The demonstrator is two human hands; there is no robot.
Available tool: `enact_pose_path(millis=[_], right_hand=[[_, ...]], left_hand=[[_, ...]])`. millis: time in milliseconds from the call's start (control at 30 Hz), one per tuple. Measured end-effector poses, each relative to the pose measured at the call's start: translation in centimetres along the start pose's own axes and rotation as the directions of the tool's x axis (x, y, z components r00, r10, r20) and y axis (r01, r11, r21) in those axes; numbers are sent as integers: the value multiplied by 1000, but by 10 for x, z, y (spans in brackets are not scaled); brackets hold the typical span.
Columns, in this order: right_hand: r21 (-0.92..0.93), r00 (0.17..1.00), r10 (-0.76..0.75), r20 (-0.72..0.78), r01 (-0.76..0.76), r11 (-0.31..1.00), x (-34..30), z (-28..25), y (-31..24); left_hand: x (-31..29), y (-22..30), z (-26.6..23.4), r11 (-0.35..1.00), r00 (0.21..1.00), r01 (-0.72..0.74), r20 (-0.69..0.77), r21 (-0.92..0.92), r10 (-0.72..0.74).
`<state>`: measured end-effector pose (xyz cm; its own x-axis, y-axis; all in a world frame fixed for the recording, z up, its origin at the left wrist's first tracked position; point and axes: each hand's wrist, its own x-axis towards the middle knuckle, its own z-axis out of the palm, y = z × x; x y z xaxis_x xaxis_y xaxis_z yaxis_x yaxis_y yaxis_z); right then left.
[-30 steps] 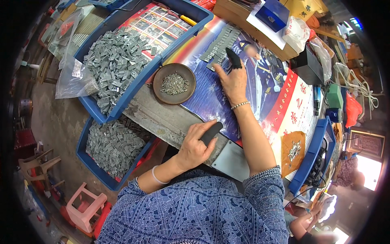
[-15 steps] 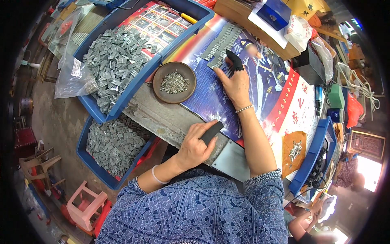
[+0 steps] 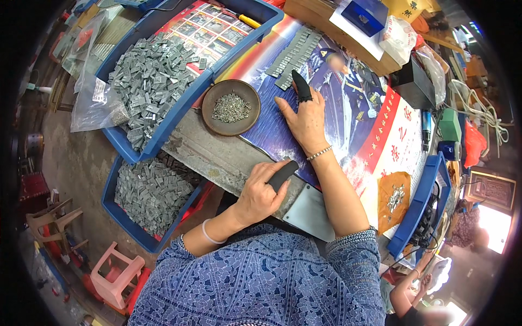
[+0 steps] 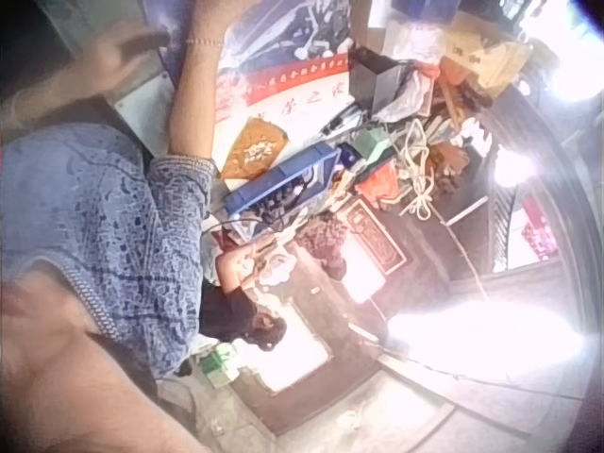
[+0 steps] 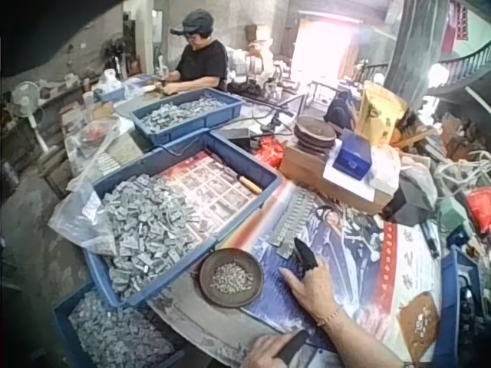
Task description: The person assembles small plastic and metal components by hand, rubs the assembled parts against a flat block, aligns them in rows on the table, and collects additional pieces from a blue tray.
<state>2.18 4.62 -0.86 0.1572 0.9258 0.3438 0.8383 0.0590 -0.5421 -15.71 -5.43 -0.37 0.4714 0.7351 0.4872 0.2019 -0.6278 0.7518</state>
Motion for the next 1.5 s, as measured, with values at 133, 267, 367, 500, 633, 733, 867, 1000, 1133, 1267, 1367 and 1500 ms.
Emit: enact_pose_path(millis=[133,267,367,500,633,733,867,1000,1133,1267,1367,1500], right_hand=[[8,1000,13,13,-13,1000,-4,-2,2],[234,994,106,25,-109,966,-8,-5,-2],[167,999,43,17,-45,985,-9,-5,-1],[78,999,27,25,-29,997,-7,-4,-2],[109,1000,-1,6,0,994,-8,-5,-4],[225,998,66,-5,-64,972,-13,-7,-6],[142,1000,12,21,-14,990,-13,-6,-5],[64,998,-62,27,60,996,-11,-6,-6],[76,998,-56,4,55,996,-10,-2,-4],[68,997,-76,6,75,995,-11,-3,-2],[56,996,-90,17,89,994,-12,-10,2],[251,992,47,114,-74,965,-28,-27,-24]], left_hand=[[0,0,-1,1000,1000,-1,4,7,1],[-1,1,-2,1000,1000,15,-13,-1,-15],[0,1,-1,1000,1000,5,2,-2,-5],[0,1,-1,1000,1000,1,-4,-8,-1],[0,1,-1,1000,1000,1,-14,-10,-1],[0,1,-2,1000,1000,-5,-13,-14,5],[-1,0,-1,1000,1000,-20,-17,-5,20],[-2,0,0,1000,1000,-21,-18,-7,21],[-3,-1,1,1000,999,-27,-18,-2,27],[-2,1,1,1000,999,-26,-29,0,26],[2,3,2,999,999,-44,-21,8,44],[-2,2,0,1000,999,-8,-38,0,8]])
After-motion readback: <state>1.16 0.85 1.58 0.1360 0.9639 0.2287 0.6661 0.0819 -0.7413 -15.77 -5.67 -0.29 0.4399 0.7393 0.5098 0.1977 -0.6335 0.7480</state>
